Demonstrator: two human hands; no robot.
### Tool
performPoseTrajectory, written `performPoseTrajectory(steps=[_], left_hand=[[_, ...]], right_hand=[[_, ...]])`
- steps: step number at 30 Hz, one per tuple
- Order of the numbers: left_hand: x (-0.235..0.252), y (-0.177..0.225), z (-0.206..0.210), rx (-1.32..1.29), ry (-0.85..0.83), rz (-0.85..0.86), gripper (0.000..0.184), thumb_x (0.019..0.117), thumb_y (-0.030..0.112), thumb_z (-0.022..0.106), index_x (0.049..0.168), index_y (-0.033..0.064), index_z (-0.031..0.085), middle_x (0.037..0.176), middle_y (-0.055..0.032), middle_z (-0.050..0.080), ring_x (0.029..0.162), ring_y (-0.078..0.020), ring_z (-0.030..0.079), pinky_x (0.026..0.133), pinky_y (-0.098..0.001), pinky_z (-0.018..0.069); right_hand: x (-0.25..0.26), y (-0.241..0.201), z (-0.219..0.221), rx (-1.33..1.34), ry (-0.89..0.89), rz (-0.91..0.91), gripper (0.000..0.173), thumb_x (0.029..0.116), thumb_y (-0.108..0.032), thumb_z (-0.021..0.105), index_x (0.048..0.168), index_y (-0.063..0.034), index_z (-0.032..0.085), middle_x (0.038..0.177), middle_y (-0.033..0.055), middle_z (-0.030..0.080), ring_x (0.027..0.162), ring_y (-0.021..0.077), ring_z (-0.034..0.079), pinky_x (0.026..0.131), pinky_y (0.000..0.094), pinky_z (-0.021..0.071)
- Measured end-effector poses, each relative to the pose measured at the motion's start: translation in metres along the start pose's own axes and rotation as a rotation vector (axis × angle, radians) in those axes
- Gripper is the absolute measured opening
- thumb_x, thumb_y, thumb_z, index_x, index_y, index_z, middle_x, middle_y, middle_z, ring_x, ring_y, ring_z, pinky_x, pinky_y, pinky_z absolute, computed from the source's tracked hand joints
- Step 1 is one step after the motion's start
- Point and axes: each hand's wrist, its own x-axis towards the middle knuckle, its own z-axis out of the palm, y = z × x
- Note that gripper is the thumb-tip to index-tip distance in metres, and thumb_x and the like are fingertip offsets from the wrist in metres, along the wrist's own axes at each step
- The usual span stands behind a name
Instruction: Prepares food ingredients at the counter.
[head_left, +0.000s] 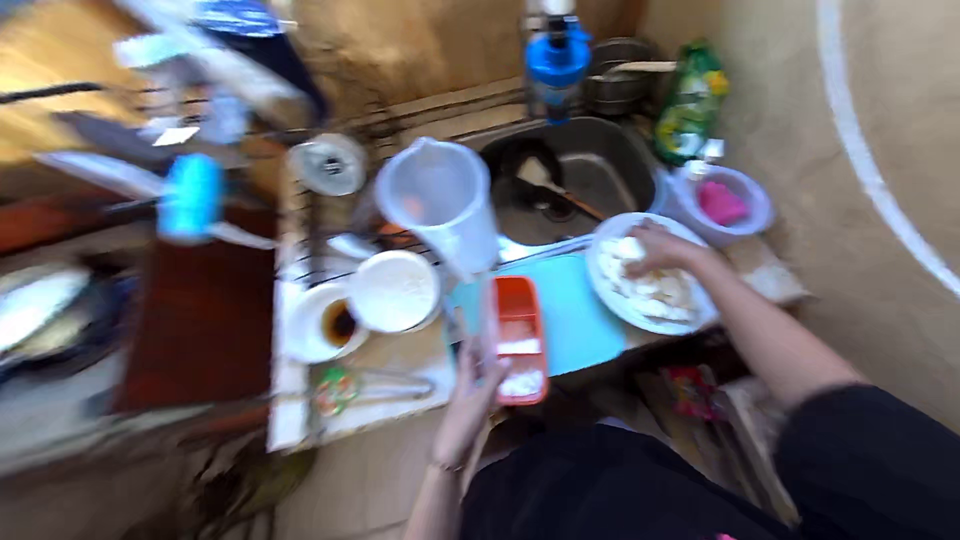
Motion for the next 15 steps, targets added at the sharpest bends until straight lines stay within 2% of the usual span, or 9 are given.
performPoseTrajectory(steps=[2,5,8,11,15], left_hand=[[0.001,0.001,-0.005,-0.001,-0.014,-0.004,0.079,0.0988,0.025,0.064,0.161,0.0068,0.018,0.144,-0.0209,0.052,0.117,-0.0236,0.064,0.094,-0.0405,0.0566],[0.006,-0.002,-0.011,0.001,-0.019,-0.004,0.085,0.0973,0.028,0.066,0.161,0.0041,0.016,0.148,-0.0262,0.048,0.125,-0.0309,0.060,0.102,-0.0464,0.0516],[0.007,-0.001,-0.012,-0.004,-0.029,-0.009,0.086,0.0968,0.029,0.066,0.162,0.0041,0.016,0.152,-0.0258,0.045,0.130,-0.0315,0.057,0.105,-0.0467,0.0492],[0.008,-0.001,-0.011,-0.007,-0.032,-0.004,0.085,0.0976,0.029,0.065,0.161,0.0034,0.015,0.153,-0.0257,0.043,0.132,-0.0315,0.055,0.107,-0.0464,0.0480],[0.008,-0.004,-0.013,0.011,-0.010,-0.011,0.085,0.0972,0.031,0.066,0.162,0.0050,0.016,0.152,-0.0259,0.043,0.131,-0.0327,0.055,0.106,-0.0481,0.0484]], right_hand=[[0.001,-0.010,-0.011,-0.024,-0.084,-0.036,0.086,0.0736,-0.031,0.094,0.143,-0.0002,0.054,0.146,0.0348,0.048,0.135,0.0553,0.045,0.107,0.0741,0.0374],[0.009,-0.018,-0.013,-0.046,-0.181,-0.008,0.079,0.0822,-0.027,0.089,0.141,0.0093,0.050,0.134,0.0407,0.054,0.128,0.0572,0.051,0.108,0.0723,0.0375],[0.011,-0.023,-0.017,-0.042,-0.230,-0.003,0.067,0.0849,-0.022,0.086,0.136,0.0090,0.057,0.131,0.0397,0.057,0.127,0.0557,0.052,0.108,0.0722,0.0368],[0.007,-0.035,-0.026,-0.011,-0.266,-0.004,0.063,0.0855,-0.017,0.086,0.137,0.0056,0.057,0.130,0.0364,0.059,0.127,0.0521,0.054,0.109,0.0679,0.0379],[0.007,-0.043,-0.036,-0.027,-0.298,-0.090,0.048,0.0929,-0.015,0.078,0.133,0.0058,0.060,0.125,0.0345,0.063,0.119,0.0496,0.060,0.105,0.0663,0.0416]])
